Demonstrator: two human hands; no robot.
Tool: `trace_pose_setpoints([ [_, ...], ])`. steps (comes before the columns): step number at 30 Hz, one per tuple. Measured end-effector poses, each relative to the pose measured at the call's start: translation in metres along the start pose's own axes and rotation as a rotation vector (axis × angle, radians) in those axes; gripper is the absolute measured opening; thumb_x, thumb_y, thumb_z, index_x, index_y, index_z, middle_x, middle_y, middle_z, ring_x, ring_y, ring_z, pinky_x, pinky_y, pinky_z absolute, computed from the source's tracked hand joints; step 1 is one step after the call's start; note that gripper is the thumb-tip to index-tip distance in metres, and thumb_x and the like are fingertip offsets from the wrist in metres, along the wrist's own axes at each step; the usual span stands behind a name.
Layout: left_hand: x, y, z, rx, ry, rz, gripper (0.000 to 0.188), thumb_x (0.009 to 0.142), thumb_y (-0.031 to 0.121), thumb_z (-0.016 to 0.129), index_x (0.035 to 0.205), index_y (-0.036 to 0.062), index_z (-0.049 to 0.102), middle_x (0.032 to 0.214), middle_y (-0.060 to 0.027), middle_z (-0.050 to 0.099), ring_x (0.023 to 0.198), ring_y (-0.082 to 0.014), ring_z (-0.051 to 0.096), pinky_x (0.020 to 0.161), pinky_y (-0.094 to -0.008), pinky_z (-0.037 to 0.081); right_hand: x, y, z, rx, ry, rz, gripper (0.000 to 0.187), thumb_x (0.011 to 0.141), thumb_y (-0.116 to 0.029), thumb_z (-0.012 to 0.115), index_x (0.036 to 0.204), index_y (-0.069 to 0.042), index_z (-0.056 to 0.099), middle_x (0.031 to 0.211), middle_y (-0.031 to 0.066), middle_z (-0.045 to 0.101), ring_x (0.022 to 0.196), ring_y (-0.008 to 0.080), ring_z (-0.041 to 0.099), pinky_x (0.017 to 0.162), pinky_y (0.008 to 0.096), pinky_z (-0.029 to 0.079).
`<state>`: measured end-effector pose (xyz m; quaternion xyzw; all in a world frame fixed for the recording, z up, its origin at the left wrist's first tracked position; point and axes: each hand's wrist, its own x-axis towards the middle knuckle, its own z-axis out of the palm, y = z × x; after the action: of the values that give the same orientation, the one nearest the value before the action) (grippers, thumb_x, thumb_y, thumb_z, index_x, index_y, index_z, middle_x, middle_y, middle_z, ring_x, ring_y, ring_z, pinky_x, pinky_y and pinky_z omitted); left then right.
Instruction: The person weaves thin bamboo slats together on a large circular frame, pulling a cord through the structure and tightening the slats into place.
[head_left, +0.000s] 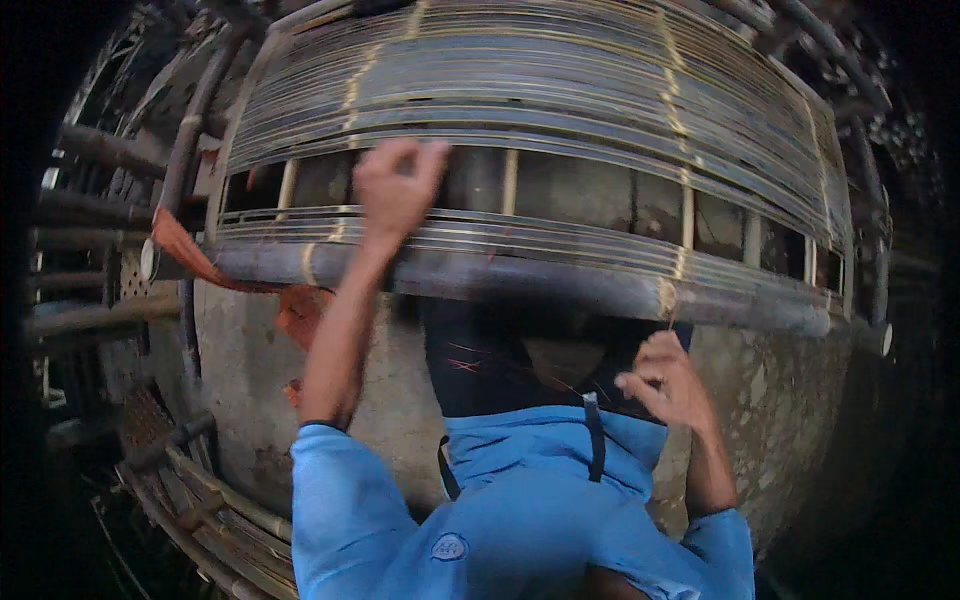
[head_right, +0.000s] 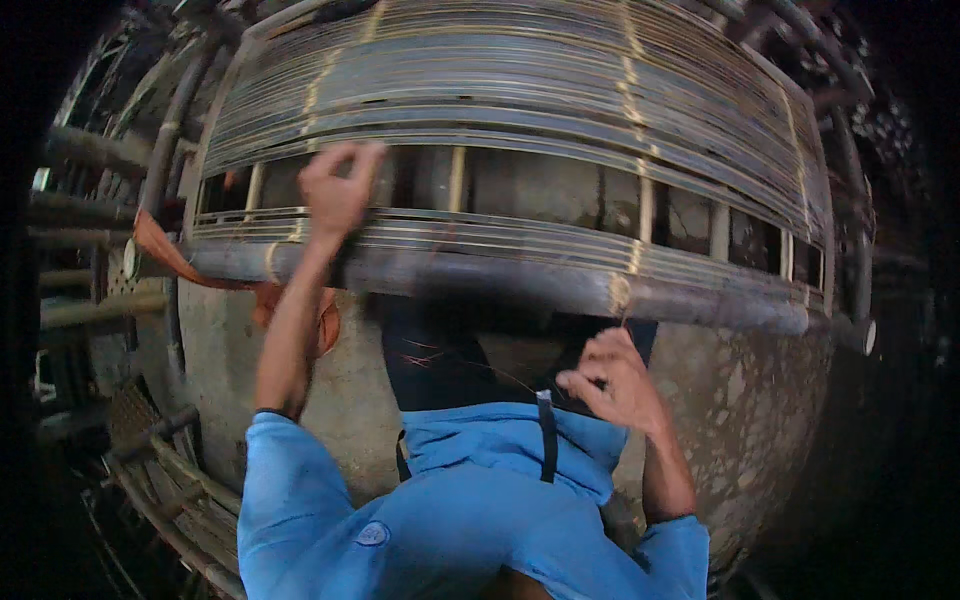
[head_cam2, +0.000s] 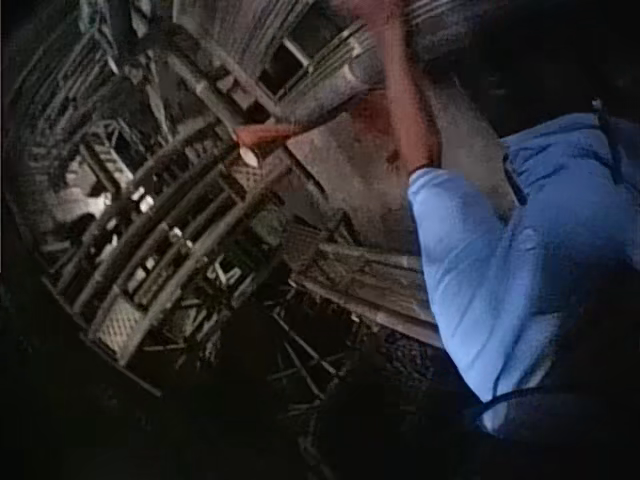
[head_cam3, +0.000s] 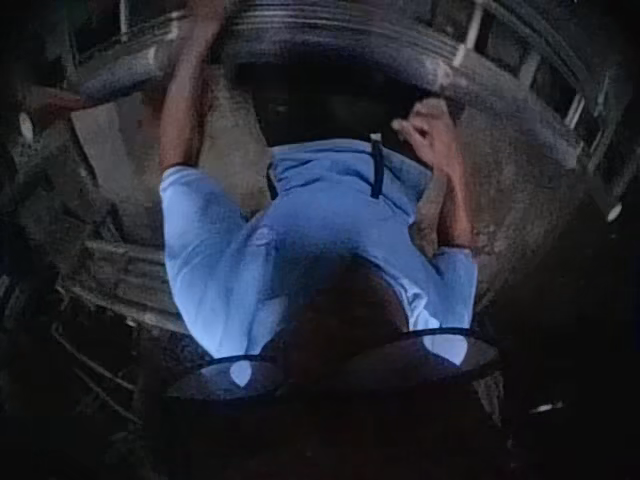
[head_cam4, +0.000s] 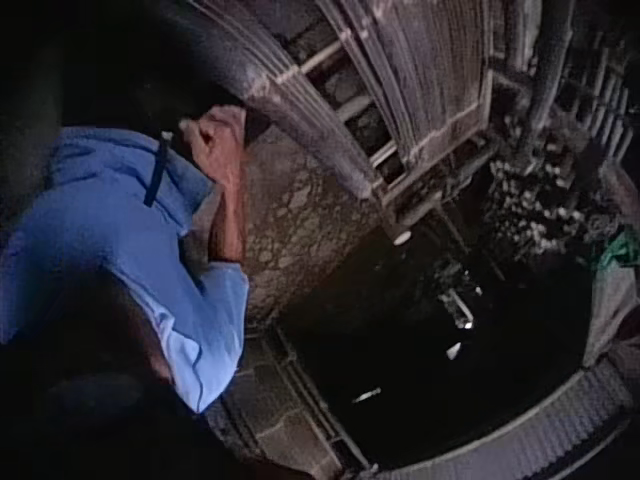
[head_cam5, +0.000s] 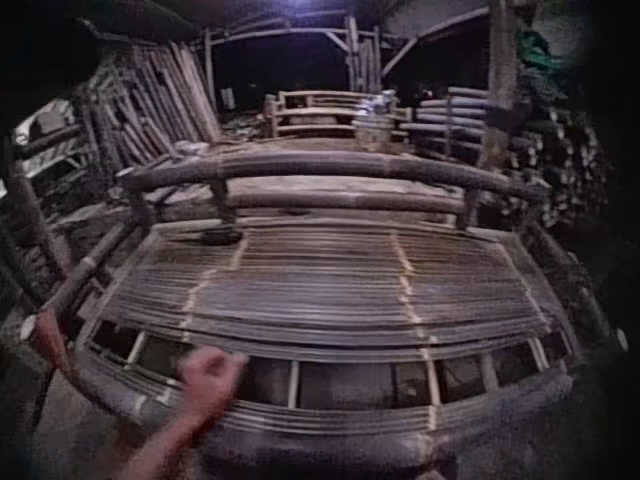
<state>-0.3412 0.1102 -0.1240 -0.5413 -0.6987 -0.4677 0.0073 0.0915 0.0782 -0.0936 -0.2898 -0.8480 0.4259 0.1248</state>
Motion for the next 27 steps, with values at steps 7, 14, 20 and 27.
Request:
trace_pose_setpoints([
  [7, -0.003, -0.232, -0.230, 0.540, -0.008, -0.360, 0.052, 0.098, 0.051, 0.060, 0.115, 0.0026, 0.071, 0.114, -0.0191, 0.070, 0.108, -0.0378, 0.066, 0.096, -0.0452, 0.048, 0.004, -0.033, 0.019, -0.103, -0.419, 0.055, 0.032, 0.085, -0.033, 0.081, 0.074, -0.003, 0.078, 0.072, 0.0117, 0.069, 0.078, 0.0296, 0.064, 0.088, 0.0408, 0.047],
  [14, 0.005, -0.277, -0.255, 0.835, -0.449, -0.697, 0.089, 0.098, 0.077, 0.027, 0.127, 0.0025, 0.068, 0.130, -0.0237, 0.065, 0.131, -0.0382, 0.054, 0.116, -0.0547, 0.022, 0.003, -0.032, 0.041, -0.146, -0.745, 0.098, 0.049, 0.090, -0.051, 0.070, 0.078, -0.004, 0.079, 0.073, 0.0174, 0.071, 0.083, 0.0366, 0.068, 0.106, 0.0459, 0.045],
  [20, -0.020, -0.267, -0.260, 0.930, -0.458, -0.528, 0.081, 0.100, 0.069, 0.037, 0.133, -0.0002, 0.063, 0.129, -0.0174, 0.068, 0.124, -0.0338, 0.059, 0.110, -0.0555, 0.028, 0.024, -0.058, 0.032, -0.395, -0.793, 0.277, 0.048, 0.091, -0.047, 0.069, 0.078, -0.002, 0.077, 0.077, 0.0158, 0.071, 0.086, 0.0344, 0.070, 0.118, 0.0616, 0.030],
  [27, -0.134, -0.096, -0.122, 0.330, 0.421, -0.463, 0.046, 0.087, 0.045, 0.079, 0.086, 0.0050, 0.055, 0.090, -0.0124, 0.055, 0.092, -0.0346, 0.053, 0.089, -0.0490, 0.040, 0.034, -0.088, 0.034, -0.518, -0.743, 0.154, 0.042, 0.091, -0.042, 0.069, 0.082, -0.001, 0.075, 0.085, 0.0146, 0.069, 0.098, 0.0337, 0.069, 0.123, 0.0637, 0.019],
])
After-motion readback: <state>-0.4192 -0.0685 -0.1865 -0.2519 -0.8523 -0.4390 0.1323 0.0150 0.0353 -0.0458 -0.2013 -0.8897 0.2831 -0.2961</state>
